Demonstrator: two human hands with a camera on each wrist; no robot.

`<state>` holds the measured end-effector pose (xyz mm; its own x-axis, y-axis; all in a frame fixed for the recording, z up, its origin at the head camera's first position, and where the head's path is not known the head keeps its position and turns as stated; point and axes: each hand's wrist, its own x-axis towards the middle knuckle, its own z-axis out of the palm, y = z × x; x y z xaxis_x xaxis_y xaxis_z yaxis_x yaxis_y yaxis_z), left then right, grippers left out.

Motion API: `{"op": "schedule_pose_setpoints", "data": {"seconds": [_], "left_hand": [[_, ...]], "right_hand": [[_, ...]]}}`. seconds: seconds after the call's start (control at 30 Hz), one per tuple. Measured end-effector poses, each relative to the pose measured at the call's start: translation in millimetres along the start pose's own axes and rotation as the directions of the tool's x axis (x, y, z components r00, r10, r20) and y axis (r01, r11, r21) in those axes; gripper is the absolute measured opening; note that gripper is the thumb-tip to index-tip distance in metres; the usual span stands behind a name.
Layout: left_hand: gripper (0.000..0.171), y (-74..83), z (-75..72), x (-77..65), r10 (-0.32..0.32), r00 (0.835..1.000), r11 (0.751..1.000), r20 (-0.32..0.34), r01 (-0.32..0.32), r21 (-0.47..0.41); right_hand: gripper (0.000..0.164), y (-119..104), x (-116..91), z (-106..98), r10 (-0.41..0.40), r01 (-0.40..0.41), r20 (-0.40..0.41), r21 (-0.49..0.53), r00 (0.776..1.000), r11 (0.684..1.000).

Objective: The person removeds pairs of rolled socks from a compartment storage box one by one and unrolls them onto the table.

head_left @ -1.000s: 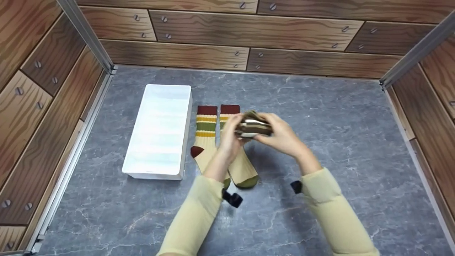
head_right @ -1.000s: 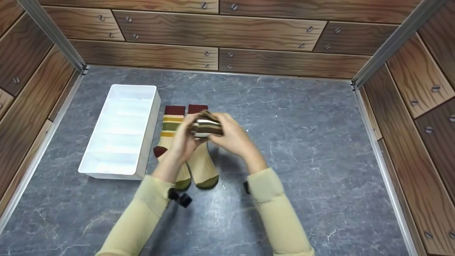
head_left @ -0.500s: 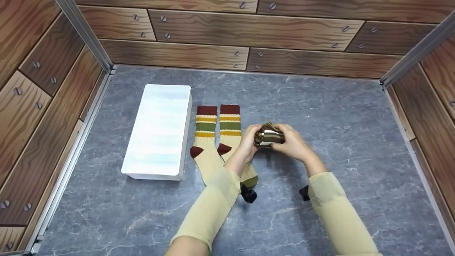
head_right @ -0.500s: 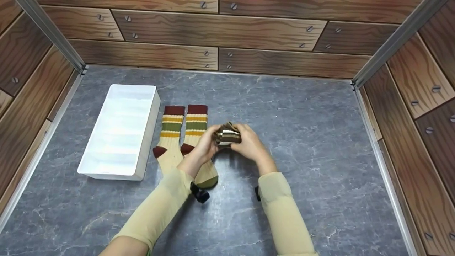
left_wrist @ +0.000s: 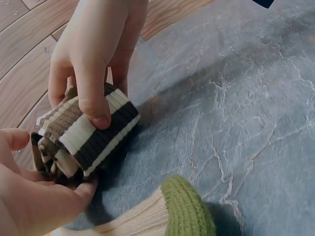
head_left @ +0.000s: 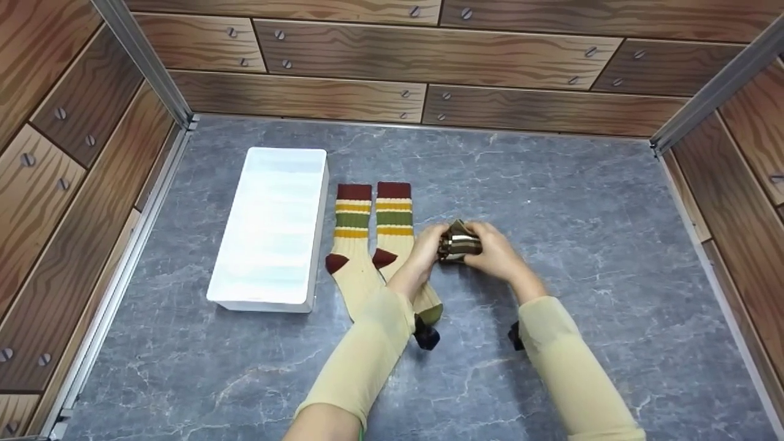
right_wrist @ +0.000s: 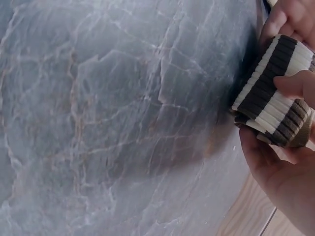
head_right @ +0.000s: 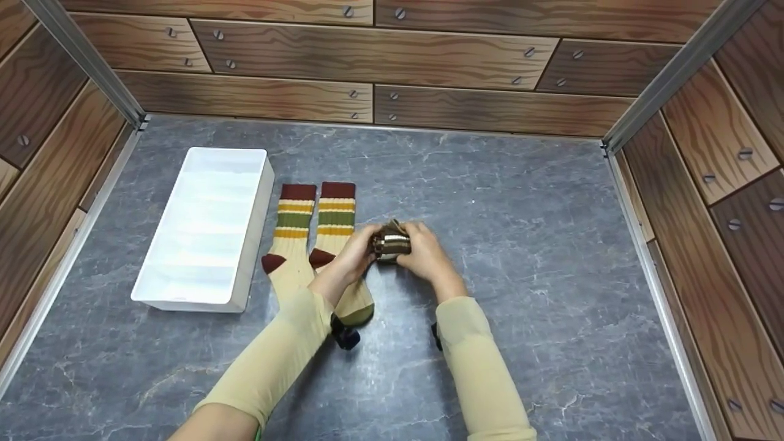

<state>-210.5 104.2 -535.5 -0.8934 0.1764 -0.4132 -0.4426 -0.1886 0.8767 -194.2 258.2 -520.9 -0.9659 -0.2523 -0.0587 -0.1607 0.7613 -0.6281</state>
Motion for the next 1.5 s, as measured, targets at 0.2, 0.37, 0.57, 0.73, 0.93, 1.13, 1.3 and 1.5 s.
{"op": "schedule_pose_setpoints", "data": {"seconds": [0.2,0.37,0.57,0.73,0.93,1.13,1.3,1.5], "left_hand": [[0.044,2.3,0.0,-1.5,0.074,0.996,0.979,-0.040,-0.065,0.196],[0.053,1.7,-1.8,-0.7,0.141,0.989,0.939,-0.043,-0.120,0.322],[0.055,0.8,-4.9,-3.7,0.285,0.956,0.773,-0.065,-0.189,0.606],[0.052,4.9,-5.0,-8.6,0.364,0.923,0.628,-0.120,-0.148,0.764],[0.044,7.4,-4.3,-8.5,0.369,0.923,0.623,-0.113,-0.156,0.766],[0.036,7.0,-7.3,-10.1,0.391,0.916,0.628,-0.095,-0.189,0.755],[0.027,4.9,-9.5,-17.0,0.422,0.905,0.643,-0.050,-0.260,0.720],[0.027,-1.3,-10.4,-27.0,0.423,0.906,0.662,-0.028,-0.288,0.692]], "right_hand": [[0.067,-0.7,2.4,1.6,-0.001,0.002,0.013,-0.020,1.000,1.000],[0.065,-0.3,3.9,3.7,-0.008,0.008,0.017,-0.019,1.000,1.000],[0.064,2.8,4.7,3.8,-0.007,0.008,0.042,-0.036,0.999,0.999],[0.064,4.1,5.3,2.5,-0.021,0.023,0.047,-0.032,0.999,0.999],[0.063,1.7,8.1,-0.6,-0.014,0.013,0.041,0.013,0.999,1.000],[0.034,-2.9,15.1,-5.9,0.018,-0.018,-0.001,-0.006,1.000,1.000],[0.026,-2.7,25.1,-9.5,0.004,-0.007,-0.038,-0.076,0.999,0.997],[0.022,8.2,35.4,-8.1,-0.016,0.004,-0.084,-0.141,0.996,0.990]]}}
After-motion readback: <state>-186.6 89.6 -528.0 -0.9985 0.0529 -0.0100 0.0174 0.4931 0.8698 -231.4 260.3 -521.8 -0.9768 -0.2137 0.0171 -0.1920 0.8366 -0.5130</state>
